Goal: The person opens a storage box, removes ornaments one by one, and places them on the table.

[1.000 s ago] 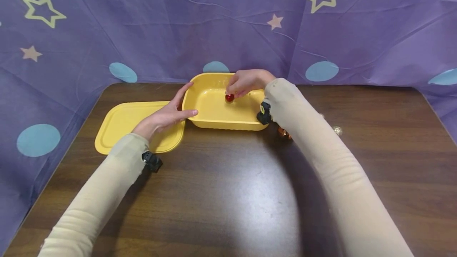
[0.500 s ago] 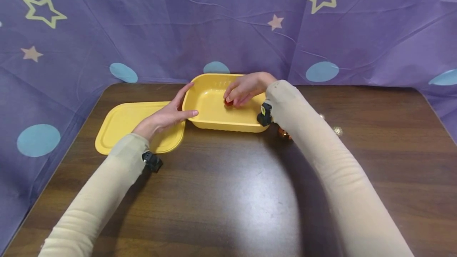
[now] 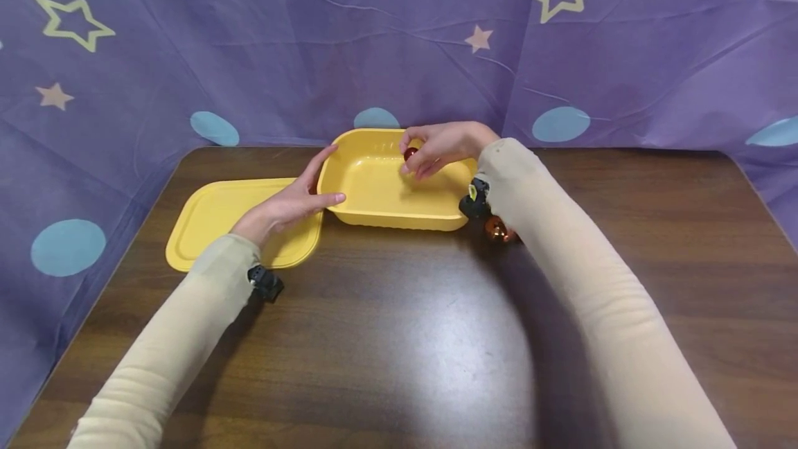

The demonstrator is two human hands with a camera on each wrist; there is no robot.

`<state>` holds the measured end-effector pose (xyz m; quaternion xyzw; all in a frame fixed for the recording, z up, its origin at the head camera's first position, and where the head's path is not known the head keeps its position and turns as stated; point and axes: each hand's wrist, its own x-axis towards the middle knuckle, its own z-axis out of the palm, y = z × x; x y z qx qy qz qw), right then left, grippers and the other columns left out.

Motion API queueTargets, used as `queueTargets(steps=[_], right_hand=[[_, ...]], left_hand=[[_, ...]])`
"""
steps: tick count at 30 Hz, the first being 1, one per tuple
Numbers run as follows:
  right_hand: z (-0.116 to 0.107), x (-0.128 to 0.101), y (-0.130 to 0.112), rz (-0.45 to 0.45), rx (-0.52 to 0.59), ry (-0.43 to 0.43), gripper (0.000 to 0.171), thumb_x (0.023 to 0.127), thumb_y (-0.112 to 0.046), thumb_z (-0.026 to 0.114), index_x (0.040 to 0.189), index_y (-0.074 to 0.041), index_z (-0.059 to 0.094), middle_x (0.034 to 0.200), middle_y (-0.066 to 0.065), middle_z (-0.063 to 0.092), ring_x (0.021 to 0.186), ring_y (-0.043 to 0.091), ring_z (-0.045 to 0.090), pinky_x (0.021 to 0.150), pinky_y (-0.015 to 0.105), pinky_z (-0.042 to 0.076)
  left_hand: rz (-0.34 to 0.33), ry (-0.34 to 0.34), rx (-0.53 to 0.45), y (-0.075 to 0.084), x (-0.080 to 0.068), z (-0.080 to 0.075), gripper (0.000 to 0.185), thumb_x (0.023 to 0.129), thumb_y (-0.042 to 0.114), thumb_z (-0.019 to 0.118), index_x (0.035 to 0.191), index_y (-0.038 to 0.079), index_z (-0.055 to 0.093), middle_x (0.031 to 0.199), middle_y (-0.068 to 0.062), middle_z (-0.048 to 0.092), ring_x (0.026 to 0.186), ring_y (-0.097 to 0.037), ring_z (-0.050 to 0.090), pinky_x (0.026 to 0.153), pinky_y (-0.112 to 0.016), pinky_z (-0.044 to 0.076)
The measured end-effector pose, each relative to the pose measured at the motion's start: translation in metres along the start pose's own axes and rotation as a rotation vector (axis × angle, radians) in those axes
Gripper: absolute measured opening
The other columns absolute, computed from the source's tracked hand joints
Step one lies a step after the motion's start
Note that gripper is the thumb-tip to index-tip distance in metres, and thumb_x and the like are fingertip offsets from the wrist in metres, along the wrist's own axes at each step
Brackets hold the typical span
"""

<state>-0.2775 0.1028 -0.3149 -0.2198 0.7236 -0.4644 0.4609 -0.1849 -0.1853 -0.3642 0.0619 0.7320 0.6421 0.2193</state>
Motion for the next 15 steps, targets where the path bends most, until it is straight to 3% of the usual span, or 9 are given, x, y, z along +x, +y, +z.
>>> queueTargets(steps=[7, 15], right_hand=[[0.004, -0.021, 0.003, 0.002, -0.122, 0.110, 0.024, 0.101, -0.011, 0.049, 0.117, 0.001, 0.037, 0.099, 0.017, 0.058, 0.089, 0.025, 0.061, 0.087, 0.040, 0.052], [0.003, -0.042, 0.013, -0.099, -0.225, 0.182, 0.016, 0.100, -0.012, 0.048, 0.109, 0.001, 0.050, 0.102, 0.018, 0.060, 0.090, 0.027, 0.063, 0.079, 0.036, 0.053]], left_hand=[[0.000, -0.004, 0.004, 0.000, 0.001, 0.000, 0.091, 0.092, 0.001, 0.064, 0.155, 0.037, 0.008, 0.159, -0.008, 0.009, 0.132, -0.027, 0.037, 0.103, -0.041, 0.040], [0.001, -0.006, 0.000, 0.000, 0.002, 0.000, 0.091, 0.092, 0.000, 0.063, 0.155, 0.037, 0.008, 0.159, -0.008, 0.009, 0.133, -0.028, 0.037, 0.103, -0.041, 0.040]])
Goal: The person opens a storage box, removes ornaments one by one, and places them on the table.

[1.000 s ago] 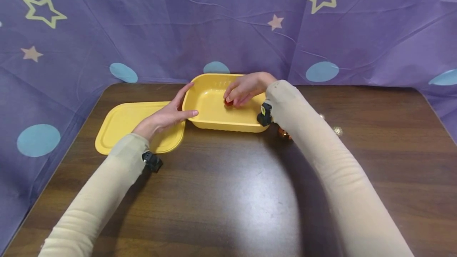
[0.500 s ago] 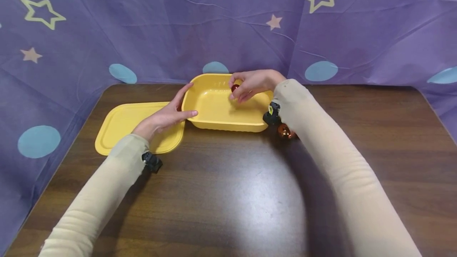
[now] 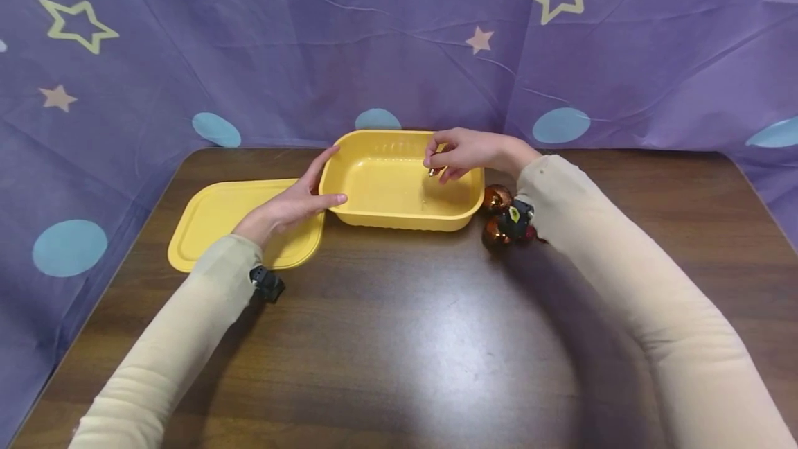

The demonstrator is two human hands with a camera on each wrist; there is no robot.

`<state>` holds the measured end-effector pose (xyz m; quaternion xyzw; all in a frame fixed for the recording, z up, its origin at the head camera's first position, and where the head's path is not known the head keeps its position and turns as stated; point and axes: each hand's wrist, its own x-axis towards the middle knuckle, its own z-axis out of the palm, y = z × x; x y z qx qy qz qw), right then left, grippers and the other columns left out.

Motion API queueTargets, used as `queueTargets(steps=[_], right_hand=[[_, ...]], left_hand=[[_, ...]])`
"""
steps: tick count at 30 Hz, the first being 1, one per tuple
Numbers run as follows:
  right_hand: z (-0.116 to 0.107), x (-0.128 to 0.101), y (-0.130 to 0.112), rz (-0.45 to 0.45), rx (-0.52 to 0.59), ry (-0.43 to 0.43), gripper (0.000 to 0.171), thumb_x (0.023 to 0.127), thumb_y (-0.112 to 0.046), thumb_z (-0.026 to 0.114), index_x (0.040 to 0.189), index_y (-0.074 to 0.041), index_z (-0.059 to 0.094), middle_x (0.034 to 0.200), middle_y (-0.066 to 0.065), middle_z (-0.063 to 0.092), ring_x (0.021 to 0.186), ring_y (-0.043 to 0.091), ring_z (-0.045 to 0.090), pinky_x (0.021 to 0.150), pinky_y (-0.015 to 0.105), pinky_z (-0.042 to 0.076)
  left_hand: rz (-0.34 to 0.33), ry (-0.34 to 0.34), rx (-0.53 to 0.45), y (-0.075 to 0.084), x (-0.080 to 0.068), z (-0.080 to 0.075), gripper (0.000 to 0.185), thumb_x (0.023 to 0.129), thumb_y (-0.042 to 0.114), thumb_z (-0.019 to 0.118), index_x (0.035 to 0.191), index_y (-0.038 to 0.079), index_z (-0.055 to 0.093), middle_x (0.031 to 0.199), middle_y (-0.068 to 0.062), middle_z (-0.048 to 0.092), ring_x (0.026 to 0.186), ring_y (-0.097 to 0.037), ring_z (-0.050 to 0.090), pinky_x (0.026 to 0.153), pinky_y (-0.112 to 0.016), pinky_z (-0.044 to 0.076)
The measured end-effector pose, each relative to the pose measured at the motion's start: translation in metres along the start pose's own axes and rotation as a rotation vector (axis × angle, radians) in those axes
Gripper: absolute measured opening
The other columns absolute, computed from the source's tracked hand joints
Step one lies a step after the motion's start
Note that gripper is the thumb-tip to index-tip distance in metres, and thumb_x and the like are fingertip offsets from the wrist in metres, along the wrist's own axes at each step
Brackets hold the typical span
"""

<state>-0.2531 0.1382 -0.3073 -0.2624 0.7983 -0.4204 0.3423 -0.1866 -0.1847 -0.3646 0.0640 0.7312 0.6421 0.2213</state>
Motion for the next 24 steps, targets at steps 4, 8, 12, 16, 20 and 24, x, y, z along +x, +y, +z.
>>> queueTargets(steps=[4, 8, 12, 16, 20, 24], right_hand=[[0.001, -0.011, 0.004, -0.058, -0.050, 0.065, 0.016, 0.098, -0.010, 0.051, 0.107, 0.003, 0.054, 0.096, 0.014, 0.063, 0.087, 0.022, 0.063, 0.075, 0.032, 0.053], [0.003, -0.026, 0.007, -0.075, -0.070, 0.120, 0.017, 0.098, -0.009, 0.053, 0.109, 0.004, 0.057, 0.094, 0.010, 0.062, 0.086, 0.022, 0.060, 0.072, 0.030, 0.052], [0.005, -0.045, 0.008, -0.038, -0.037, 0.202, 0.023, 0.098, -0.014, 0.056, 0.113, 0.003, 0.059, 0.095, 0.010, 0.061, 0.080, 0.022, 0.056, 0.065, 0.029, 0.049], [0.005, -0.062, 0.011, -0.024, -0.036, 0.285, 0.026, 0.098, -0.018, 0.058, 0.115, 0.002, 0.061, 0.092, 0.009, 0.063, 0.074, 0.022, 0.057, 0.061, 0.027, 0.048], [0.000, -0.079, 0.017, -0.034, -0.102, 0.335, 0.026, 0.097, -0.017, 0.059, 0.116, 0.001, 0.063, 0.095, 0.007, 0.065, 0.075, 0.021, 0.059, 0.064, 0.025, 0.050], [-0.004, -0.095, 0.022, -0.019, -0.140, 0.370, 0.025, 0.098, -0.017, 0.058, 0.117, -0.001, 0.064, 0.102, 0.008, 0.065, 0.078, 0.019, 0.061, 0.068, 0.026, 0.051]], left_hand=[[0.005, -0.012, 0.002, -0.001, 0.000, -0.001, 0.092, 0.092, 0.001, 0.063, 0.155, 0.036, 0.006, 0.159, -0.009, 0.008, 0.134, -0.028, 0.035, 0.103, -0.039, 0.039], [0.002, -0.010, -0.002, -0.002, 0.000, -0.002, 0.092, 0.092, 0.001, 0.063, 0.155, 0.037, 0.007, 0.158, -0.009, 0.010, 0.133, -0.028, 0.036, 0.102, -0.038, 0.041], [-0.008, -0.002, -0.002, -0.001, -0.002, -0.003, 0.091, 0.092, 0.000, 0.063, 0.155, 0.037, 0.007, 0.158, -0.007, 0.009, 0.131, -0.028, 0.038, 0.101, -0.038, 0.042], [-0.009, 0.002, 0.018, -0.001, -0.003, -0.003, 0.092, 0.092, 0.001, 0.063, 0.155, 0.036, 0.007, 0.159, -0.005, 0.006, 0.133, -0.026, 0.034, 0.103, -0.037, 0.040], [-0.002, 0.000, 0.025, -0.002, -0.002, -0.003, 0.091, 0.092, 0.002, 0.064, 0.155, 0.035, 0.007, 0.159, -0.006, 0.005, 0.135, -0.025, 0.031, 0.106, -0.039, 0.037], [-0.006, 0.000, 0.027, -0.002, 0.000, -0.002, 0.091, 0.092, 0.002, 0.064, 0.155, 0.035, 0.007, 0.159, -0.006, 0.006, 0.134, -0.025, 0.032, 0.106, -0.039, 0.036]])
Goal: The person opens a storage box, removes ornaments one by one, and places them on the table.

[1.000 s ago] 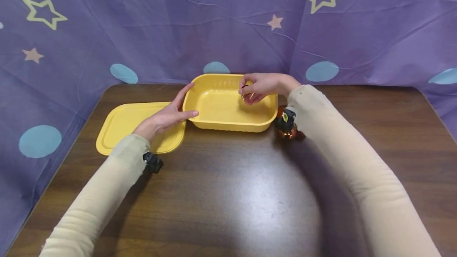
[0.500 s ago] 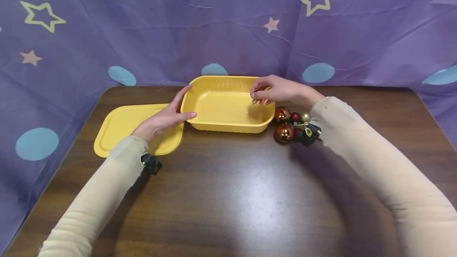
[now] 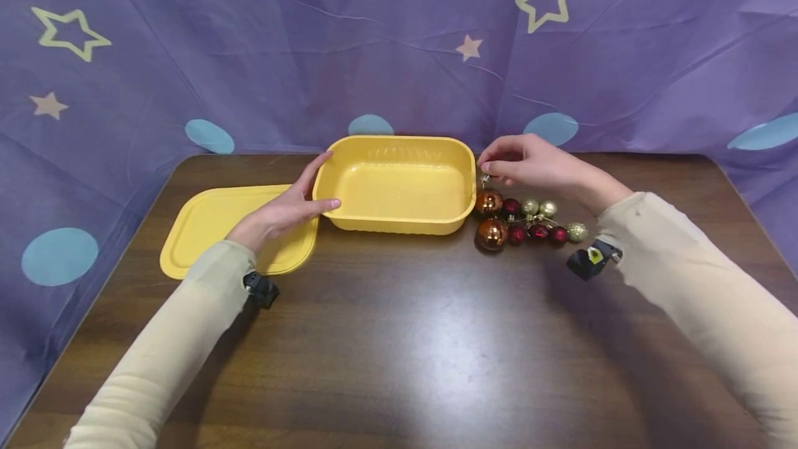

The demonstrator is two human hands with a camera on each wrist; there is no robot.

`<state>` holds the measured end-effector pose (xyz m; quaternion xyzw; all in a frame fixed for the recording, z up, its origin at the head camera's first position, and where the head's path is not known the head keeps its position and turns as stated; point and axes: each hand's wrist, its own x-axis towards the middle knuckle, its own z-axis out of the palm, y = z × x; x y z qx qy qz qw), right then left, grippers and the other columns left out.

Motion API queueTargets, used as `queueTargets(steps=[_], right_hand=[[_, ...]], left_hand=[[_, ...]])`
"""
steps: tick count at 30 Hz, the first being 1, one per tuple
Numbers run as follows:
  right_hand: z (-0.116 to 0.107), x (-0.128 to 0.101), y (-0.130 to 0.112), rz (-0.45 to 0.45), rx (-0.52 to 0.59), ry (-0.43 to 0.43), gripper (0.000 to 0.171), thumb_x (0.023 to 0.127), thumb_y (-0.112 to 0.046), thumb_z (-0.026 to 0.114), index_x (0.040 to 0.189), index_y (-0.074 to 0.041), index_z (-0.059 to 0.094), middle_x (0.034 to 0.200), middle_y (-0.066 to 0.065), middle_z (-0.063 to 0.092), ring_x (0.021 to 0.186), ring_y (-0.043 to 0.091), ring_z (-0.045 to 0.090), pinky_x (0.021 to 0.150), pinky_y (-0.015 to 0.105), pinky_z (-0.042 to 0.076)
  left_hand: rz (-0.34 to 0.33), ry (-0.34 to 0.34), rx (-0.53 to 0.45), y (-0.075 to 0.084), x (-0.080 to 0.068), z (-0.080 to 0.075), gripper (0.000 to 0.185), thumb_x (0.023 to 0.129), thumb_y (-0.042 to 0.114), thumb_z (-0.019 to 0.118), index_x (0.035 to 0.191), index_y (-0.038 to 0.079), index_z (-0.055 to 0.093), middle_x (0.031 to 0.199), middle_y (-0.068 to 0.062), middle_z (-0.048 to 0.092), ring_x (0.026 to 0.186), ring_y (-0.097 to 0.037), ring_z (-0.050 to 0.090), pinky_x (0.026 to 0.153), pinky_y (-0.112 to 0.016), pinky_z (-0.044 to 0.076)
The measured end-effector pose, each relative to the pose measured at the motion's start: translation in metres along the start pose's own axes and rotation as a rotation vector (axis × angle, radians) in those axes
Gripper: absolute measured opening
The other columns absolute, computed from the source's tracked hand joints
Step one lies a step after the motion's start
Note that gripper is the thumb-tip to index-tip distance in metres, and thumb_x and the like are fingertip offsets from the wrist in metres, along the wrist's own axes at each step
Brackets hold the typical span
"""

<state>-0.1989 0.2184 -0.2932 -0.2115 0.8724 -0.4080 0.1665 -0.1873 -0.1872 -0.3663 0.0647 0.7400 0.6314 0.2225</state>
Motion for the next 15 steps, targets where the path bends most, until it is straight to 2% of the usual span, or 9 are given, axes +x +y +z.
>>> queueTargets(steps=[6, 15], right_hand=[[-0.010, -0.015, 0.011, 0.008, 0.011, 0.034, 0.025, 0.098, -0.016, 0.058, 0.118, -0.003, 0.063, 0.102, 0.008, 0.065, 0.078, 0.017, 0.062, 0.069, 0.026, 0.052], [-0.018, -0.037, 0.031, 0.045, 0.076, 0.133, 0.027, 0.098, -0.012, 0.057, 0.122, -0.001, 0.056, 0.094, -0.001, 0.066, 0.078, 0.013, 0.063, 0.068, 0.025, 0.054]], left_hand=[[-0.004, 0.001, -0.002, 0.001, 0.000, 0.000, 0.092, 0.092, 0.002, 0.064, 0.155, 0.036, 0.006, 0.159, -0.007, 0.007, 0.133, -0.026, 0.034, 0.105, -0.038, 0.038], [-0.008, -0.004, -0.002, 0.003, 0.000, 0.000, 0.091, 0.093, 0.004, 0.064, 0.155, 0.037, 0.006, 0.160, -0.005, 0.005, 0.134, -0.026, 0.035, 0.105, -0.038, 0.038]])
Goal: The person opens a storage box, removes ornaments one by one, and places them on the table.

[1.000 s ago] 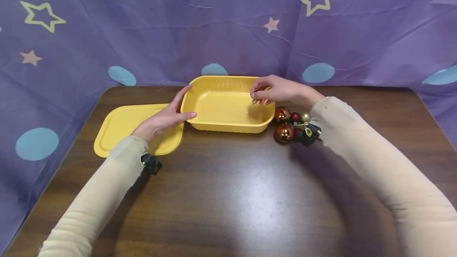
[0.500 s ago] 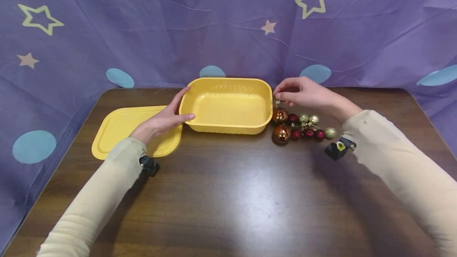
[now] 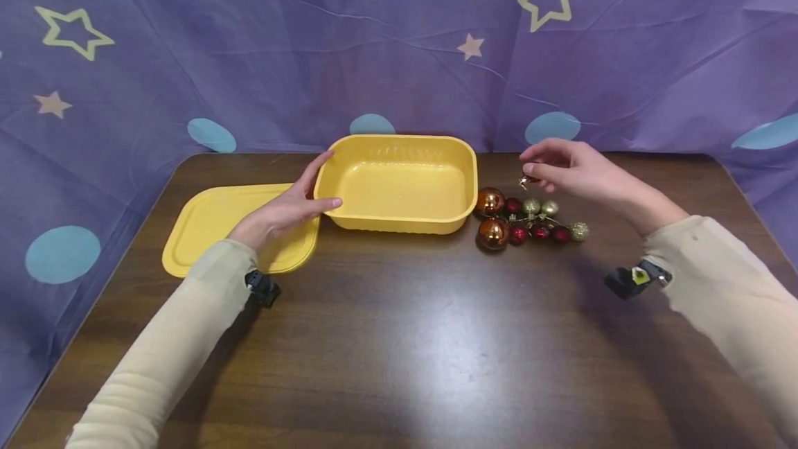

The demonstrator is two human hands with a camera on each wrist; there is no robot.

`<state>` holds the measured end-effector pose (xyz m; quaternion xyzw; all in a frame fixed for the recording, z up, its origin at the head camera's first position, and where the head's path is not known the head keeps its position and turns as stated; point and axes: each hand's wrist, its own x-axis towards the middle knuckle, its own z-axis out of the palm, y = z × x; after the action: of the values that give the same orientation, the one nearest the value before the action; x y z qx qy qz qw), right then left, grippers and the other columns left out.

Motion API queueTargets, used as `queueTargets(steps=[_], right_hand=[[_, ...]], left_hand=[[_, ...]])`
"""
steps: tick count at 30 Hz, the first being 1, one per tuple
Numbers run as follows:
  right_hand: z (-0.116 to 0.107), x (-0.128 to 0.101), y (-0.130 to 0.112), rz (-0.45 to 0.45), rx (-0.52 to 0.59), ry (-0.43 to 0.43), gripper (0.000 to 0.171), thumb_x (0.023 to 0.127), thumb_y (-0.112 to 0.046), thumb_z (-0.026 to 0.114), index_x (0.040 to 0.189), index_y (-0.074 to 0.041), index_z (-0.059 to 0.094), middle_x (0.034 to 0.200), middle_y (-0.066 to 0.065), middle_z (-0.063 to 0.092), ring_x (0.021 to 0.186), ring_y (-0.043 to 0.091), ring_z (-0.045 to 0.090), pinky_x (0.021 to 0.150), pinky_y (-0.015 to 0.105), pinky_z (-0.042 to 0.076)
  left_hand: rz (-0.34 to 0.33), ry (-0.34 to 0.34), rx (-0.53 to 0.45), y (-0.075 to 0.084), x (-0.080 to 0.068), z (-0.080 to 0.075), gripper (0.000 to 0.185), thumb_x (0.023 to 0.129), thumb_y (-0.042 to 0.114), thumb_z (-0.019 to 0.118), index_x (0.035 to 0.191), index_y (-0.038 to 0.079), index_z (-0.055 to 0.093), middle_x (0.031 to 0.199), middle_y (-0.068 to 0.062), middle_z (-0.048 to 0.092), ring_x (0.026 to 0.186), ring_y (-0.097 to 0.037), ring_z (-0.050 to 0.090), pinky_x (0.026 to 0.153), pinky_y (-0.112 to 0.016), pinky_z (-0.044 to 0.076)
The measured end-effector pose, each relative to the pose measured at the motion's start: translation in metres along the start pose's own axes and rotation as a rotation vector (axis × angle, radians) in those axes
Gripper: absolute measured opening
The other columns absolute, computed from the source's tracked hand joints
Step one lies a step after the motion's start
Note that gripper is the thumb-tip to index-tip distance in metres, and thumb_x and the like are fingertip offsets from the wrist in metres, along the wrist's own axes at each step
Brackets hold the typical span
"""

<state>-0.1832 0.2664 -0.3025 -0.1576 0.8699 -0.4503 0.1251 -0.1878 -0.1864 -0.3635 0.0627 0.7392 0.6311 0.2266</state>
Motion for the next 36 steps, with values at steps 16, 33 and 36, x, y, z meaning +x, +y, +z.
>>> queueTargets(steps=[16, 33, 36], right_hand=[[-0.001, -0.024, 0.059, 0.059, -0.012, 0.091, 0.028, 0.095, -0.008, 0.061, 0.117, 0.006, 0.052, 0.091, -0.014, 0.063, 0.075, 0.012, 0.063, 0.066, 0.023, 0.053], [0.007, -0.034, 0.082, 0.142, -0.172, 0.129, 0.034, 0.092, -0.020, 0.066, 0.113, 0.004, 0.055, 0.102, 0.012, 0.064, 0.077, -0.008, 0.055, 0.065, 0.015, 0.042], [0.009, -0.034, 0.084, 0.140, -0.154, 0.131, 0.033, 0.092, -0.016, 0.067, 0.112, 0.006, 0.055, 0.097, 0.009, 0.064, 0.076, -0.006, 0.055, 0.064, 0.016, 0.044]], left_hand=[[0.002, -0.002, 0.021, -0.002, 0.002, -0.001, 0.091, 0.092, 0.006, 0.065, 0.154, 0.037, 0.007, 0.159, -0.005, 0.006, 0.134, -0.025, 0.035, 0.105, -0.039, 0.038], [0.013, 0.010, 0.031, -0.001, 0.002, -0.001, 0.092, 0.092, 0.005, 0.065, 0.155, 0.036, 0.006, 0.160, -0.006, 0.006, 0.135, -0.026, 0.034, 0.107, -0.039, 0.035], [0.010, 0.006, 0.042, -0.001, 0.002, -0.001, 0.092, 0.092, 0.006, 0.065, 0.155, 0.036, 0.005, 0.160, -0.006, 0.006, 0.135, -0.025, 0.033, 0.107, -0.038, 0.035]])
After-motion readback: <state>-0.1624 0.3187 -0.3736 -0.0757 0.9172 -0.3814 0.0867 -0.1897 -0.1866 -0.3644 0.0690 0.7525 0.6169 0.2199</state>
